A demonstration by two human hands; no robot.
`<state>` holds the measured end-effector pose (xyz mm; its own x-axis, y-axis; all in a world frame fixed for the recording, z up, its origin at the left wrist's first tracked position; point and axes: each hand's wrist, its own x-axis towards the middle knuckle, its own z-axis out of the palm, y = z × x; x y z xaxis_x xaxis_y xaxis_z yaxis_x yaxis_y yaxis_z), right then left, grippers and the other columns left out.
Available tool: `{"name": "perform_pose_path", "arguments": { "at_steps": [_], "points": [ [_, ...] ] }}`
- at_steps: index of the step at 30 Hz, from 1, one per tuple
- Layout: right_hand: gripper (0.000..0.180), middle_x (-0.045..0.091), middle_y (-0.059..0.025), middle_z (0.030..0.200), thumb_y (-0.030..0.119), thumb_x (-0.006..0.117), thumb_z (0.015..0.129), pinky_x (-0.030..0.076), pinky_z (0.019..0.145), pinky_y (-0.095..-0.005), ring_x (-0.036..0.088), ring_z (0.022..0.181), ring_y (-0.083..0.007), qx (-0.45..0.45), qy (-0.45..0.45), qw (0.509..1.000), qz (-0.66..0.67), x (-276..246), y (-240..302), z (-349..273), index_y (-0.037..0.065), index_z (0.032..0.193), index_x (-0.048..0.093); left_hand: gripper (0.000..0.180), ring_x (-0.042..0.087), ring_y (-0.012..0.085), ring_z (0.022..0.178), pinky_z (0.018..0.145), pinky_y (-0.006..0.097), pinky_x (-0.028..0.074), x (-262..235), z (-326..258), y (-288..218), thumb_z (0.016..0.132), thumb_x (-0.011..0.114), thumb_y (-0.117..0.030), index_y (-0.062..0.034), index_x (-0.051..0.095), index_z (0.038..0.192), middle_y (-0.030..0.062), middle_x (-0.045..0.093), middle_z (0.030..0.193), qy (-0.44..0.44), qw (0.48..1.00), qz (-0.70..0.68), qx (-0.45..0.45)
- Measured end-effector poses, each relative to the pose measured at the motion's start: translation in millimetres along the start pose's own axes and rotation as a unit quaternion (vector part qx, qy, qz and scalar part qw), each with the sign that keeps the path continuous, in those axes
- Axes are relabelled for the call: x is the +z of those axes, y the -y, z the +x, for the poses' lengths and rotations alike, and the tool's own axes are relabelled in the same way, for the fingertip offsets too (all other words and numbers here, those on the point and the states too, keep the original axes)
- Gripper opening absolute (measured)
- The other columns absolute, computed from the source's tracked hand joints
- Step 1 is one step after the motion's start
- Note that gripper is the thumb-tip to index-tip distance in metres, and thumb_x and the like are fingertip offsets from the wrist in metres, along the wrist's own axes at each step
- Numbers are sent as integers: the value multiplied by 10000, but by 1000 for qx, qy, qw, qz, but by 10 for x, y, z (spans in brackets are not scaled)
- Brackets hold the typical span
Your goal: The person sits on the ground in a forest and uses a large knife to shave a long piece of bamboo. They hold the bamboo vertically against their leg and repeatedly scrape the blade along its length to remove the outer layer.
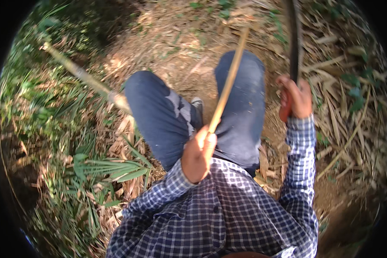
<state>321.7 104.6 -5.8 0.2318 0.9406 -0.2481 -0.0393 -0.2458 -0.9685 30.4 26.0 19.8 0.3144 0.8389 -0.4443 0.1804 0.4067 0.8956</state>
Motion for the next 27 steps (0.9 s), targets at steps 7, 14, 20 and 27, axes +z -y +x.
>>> {"name": "perform_pose_path", "arguments": {
  "at_steps": [7, 14, 20, 27],
  "points": [
    [425, 459, 21, 561, 256, 623, 935, 311, 406, -217, 412, 439, -55, -92, 10, 995, 47, 685, 652, -86, -89, 1182, 597, 506, 599, 332, 980, 883, 371, 464, 116, 276, -526, 1021, 425, -180, 29, 305, 1466, 237, 542, 1142, -55, 969, 99, 220],
    [109, 494, -2, 576, 86, 624, 883, 347, 422, -223, 431, 443, -86, -98, 65, 985, 124, 1030, 925, 17, 40, 831, 540, 577, 543, 430, 1093, 961, 462, 441, 195, 314, -468, 975, 511, -188, -29, 295, 1486, 260, 513, 1277, -108, 955, 75, 267],
    [110, 492, -5, 581, 94, 640, 870, 372, 431, -234, 450, 458, -88, -111, 109, 978, 139, 1242, 858, 463, 44, 845, 545, 493, 550, 319, 1063, 957, 387, 442, -249, 245, -844, 944, 576, -160, -3, 439, 1391, 178, 511, 1230, -239, 859, 163, 422],
    [145, 466, 3, 532, 119, 629, 862, 350, 375, -245, 425, 398, -102, -17, 97, 991, 92, 1212, 133, 1020, 59, 768, 536, 671, 553, 155, 1083, 882, 298, 416, 0, -98, -1680, 985, 358, -571, 8, 459, 1308, 118, 609, 1143, 375, 767, -397, 336]
  ]
}}
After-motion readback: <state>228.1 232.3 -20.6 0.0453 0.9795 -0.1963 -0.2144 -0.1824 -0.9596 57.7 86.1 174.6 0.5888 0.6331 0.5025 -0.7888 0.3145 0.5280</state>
